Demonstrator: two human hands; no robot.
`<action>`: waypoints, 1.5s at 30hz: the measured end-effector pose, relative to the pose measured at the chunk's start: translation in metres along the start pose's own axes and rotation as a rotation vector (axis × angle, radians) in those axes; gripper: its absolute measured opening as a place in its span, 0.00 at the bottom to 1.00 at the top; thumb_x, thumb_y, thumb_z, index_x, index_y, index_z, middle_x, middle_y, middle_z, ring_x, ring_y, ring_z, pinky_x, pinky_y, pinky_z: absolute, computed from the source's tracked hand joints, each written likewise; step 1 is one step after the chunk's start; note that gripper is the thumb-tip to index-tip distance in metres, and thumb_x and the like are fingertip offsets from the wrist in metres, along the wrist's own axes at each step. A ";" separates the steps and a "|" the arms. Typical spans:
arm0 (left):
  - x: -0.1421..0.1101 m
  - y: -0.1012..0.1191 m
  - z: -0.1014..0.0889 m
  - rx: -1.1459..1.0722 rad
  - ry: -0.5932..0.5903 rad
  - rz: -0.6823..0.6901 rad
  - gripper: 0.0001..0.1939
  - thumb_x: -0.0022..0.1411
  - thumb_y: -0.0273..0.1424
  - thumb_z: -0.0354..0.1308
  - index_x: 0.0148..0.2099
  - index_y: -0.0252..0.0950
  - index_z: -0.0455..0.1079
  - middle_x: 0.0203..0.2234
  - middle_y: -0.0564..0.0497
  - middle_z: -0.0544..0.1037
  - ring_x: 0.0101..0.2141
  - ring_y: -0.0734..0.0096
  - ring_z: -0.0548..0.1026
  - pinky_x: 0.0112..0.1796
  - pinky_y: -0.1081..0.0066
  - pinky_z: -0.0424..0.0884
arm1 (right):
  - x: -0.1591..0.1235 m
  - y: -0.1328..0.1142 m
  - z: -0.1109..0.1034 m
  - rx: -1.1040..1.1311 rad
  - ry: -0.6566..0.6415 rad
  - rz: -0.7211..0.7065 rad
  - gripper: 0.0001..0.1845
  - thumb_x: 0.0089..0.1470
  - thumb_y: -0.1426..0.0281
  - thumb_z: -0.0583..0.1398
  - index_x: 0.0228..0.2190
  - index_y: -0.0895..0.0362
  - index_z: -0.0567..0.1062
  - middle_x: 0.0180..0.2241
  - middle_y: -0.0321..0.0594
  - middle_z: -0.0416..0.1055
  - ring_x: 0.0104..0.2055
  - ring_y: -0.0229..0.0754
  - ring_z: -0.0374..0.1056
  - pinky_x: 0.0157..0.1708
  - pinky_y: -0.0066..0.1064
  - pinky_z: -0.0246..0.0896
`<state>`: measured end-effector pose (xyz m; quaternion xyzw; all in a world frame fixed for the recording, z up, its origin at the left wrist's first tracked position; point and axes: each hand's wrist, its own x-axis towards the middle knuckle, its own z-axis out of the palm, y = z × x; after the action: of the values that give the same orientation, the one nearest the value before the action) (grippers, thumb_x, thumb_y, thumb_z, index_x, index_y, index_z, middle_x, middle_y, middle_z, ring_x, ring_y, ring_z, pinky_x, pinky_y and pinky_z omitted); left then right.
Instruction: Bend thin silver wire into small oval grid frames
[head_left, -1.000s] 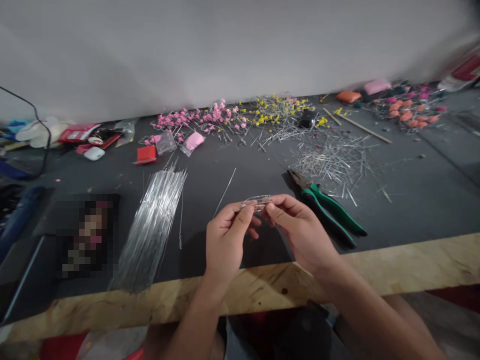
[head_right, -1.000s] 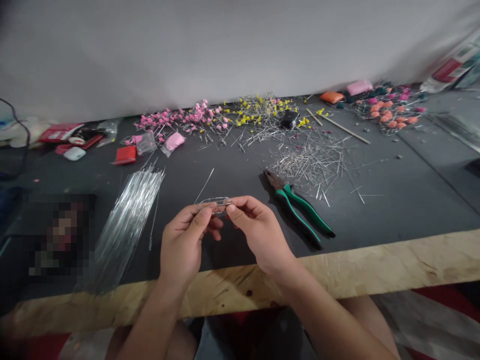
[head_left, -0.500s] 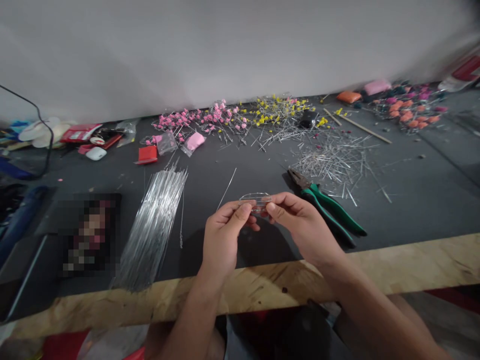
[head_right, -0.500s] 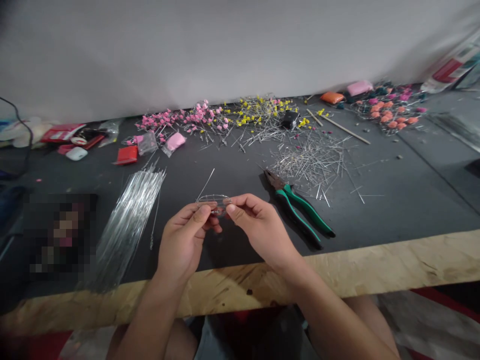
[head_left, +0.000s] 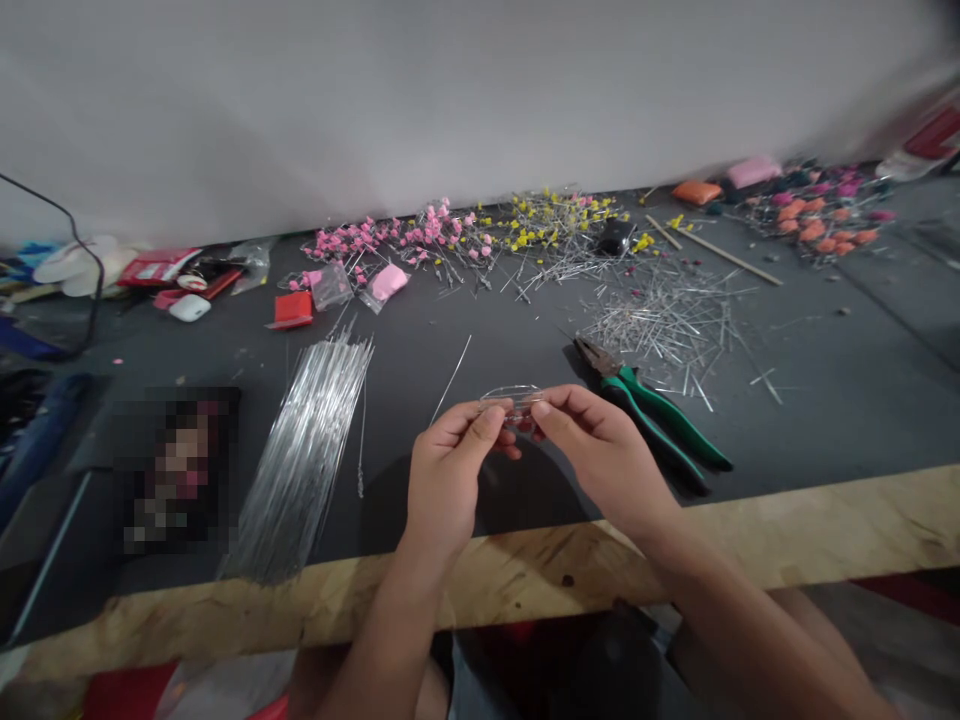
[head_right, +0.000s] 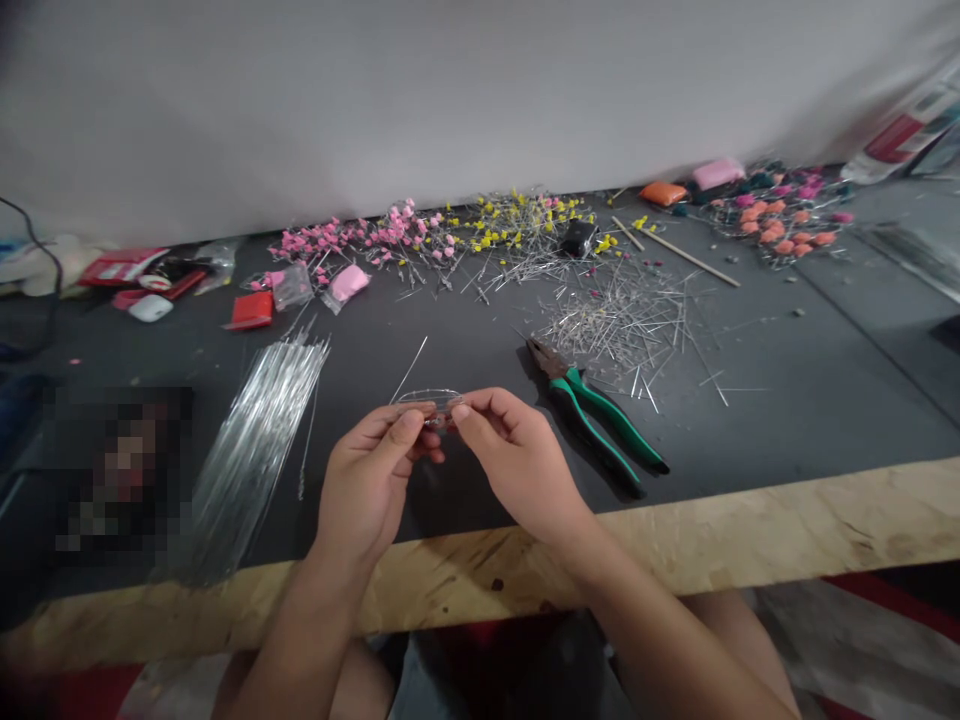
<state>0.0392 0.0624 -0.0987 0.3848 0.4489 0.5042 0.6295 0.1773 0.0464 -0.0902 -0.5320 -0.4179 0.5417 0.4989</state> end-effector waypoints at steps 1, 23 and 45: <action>0.000 0.000 0.000 0.003 0.001 0.012 0.04 0.58 0.32 0.63 0.36 0.40 0.79 0.29 0.53 0.79 0.28 0.77 0.73 0.28 0.77 0.73 | 0.001 0.000 0.000 0.010 -0.002 0.014 0.08 0.57 0.65 0.59 0.34 0.56 0.75 0.32 0.36 0.75 0.36 0.36 0.69 0.39 0.28 0.63; -0.001 0.001 0.002 -0.002 -0.001 -0.008 0.06 0.58 0.33 0.62 0.36 0.38 0.79 0.30 0.51 0.79 0.27 0.76 0.73 0.27 0.75 0.74 | -0.001 -0.002 0.005 -0.026 0.126 -0.018 0.08 0.54 0.63 0.61 0.31 0.55 0.76 0.29 0.36 0.76 0.33 0.38 0.69 0.35 0.30 0.65; -0.002 0.002 0.004 -0.041 0.010 -0.046 0.06 0.56 0.33 0.64 0.35 0.37 0.78 0.28 0.50 0.78 0.27 0.75 0.73 0.26 0.75 0.73 | -0.002 -0.001 0.002 -0.093 0.132 -0.079 0.08 0.55 0.63 0.61 0.31 0.54 0.76 0.28 0.37 0.77 0.32 0.39 0.72 0.34 0.32 0.66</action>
<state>0.0419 0.0609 -0.0955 0.3591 0.4502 0.5006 0.6463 0.1750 0.0443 -0.0890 -0.5722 -0.4294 0.4656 0.5210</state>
